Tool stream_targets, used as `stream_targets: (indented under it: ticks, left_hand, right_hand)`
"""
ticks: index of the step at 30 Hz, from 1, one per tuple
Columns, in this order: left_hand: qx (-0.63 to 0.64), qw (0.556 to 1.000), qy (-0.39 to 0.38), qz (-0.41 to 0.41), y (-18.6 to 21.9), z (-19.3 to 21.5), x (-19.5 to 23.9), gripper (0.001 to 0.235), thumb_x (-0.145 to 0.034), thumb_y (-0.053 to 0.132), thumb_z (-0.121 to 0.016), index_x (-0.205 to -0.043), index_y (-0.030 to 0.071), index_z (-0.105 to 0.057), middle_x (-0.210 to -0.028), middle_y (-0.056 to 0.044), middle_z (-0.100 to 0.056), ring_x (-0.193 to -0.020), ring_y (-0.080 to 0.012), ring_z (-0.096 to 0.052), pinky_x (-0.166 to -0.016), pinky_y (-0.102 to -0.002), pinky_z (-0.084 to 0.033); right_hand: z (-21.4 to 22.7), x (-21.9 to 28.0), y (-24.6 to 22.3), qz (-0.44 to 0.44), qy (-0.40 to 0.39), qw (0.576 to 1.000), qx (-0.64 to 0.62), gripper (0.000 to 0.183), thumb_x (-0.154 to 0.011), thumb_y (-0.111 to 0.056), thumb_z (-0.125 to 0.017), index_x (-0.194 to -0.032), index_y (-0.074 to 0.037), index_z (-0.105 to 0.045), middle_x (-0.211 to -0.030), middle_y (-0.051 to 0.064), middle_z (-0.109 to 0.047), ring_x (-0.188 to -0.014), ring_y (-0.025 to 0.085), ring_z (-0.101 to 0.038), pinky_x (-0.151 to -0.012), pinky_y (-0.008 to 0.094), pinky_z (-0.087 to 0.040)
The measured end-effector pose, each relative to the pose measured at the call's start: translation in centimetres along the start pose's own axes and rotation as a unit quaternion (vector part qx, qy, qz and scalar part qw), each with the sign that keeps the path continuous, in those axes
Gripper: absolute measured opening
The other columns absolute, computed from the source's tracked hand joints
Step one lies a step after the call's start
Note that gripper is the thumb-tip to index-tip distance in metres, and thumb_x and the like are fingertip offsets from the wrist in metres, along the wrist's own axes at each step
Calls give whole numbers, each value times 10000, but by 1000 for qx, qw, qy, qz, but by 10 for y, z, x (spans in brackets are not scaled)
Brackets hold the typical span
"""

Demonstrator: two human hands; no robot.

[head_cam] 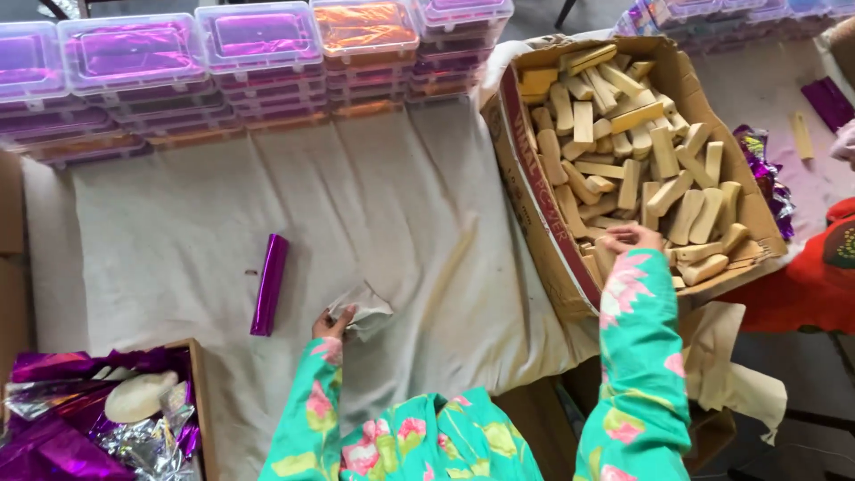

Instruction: The person wraps a small wooden block in a purple metallic sheet, folds the edges, and places it on the table. They then pick up a white cloth and wipe the surface of two other wooden blocks before setting them down.

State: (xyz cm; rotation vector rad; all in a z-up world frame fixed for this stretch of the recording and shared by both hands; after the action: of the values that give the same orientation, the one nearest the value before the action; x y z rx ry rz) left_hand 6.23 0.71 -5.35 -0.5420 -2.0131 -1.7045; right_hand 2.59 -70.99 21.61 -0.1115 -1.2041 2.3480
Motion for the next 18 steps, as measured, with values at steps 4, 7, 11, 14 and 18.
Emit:
stream_targets:
  ticks: [4,7,11,14,18]
  left_hand:
    - [2,1000,-2,-2,5,-2,6,565,-745,404,-880,-1178,83,-709,-849,31,-676,-685,-85,-627,-547,-275,-541]
    - [-22,1000,15,-4,-6,1,-8,557,-769,413,-893,-1140,37,-717,-794,-10,-630,-634,-133,-591,-531,-306,-528]
    - [-96,994,49,-27,-32,10,-31,578,-749,385,-917,-1137,8,-713,-818,-56,-637,-643,-160,-572,-540,-324,-491]
    - [-150,984,68,-64,-23,8,-26,611,-710,336,-963,-1153,-7,-721,-869,-85,-685,-717,-175,-612,-624,-336,-522]
    - [-58,993,10,-99,-1,-6,-13,685,-640,222,-969,-1226,11,-682,-1037,-89,-771,-907,-166,-726,-798,-322,-596]
  right_hand:
    - [35,12,-27,13,48,992,-114,319,-860,-86,-825,-1162,-44,-733,-1067,62,-752,-973,144,-705,-875,294,-576]
    - [65,15,-57,113,159,950,-244,310,-909,-10,-857,-1193,-53,-738,-1123,64,-752,-1018,158,-721,-932,323,-626]
    - [7,38,-142,158,181,881,-407,365,-894,9,-889,-1199,-78,-708,-1146,48,-747,-1041,157,-728,-915,341,-654]
    - [-119,13,-134,155,152,874,-436,351,-859,-24,-859,-1175,-78,-718,-1124,39,-758,-1008,141,-728,-905,328,-635]
    - [-336,47,-140,41,-1,905,-422,242,-904,-80,-832,-1128,-55,-745,-1004,20,-700,-902,133,-673,-839,310,-608]
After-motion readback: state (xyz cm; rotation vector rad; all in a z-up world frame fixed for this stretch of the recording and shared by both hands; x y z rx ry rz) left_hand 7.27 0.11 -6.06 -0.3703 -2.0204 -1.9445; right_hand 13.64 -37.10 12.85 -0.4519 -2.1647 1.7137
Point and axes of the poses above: each hand's wrist, its own x-axis away from the middle knuckle, its own z-axis out of the back of the hand, y = z × x, the point moved 8 cm from there along -x, towards the middle knuckle
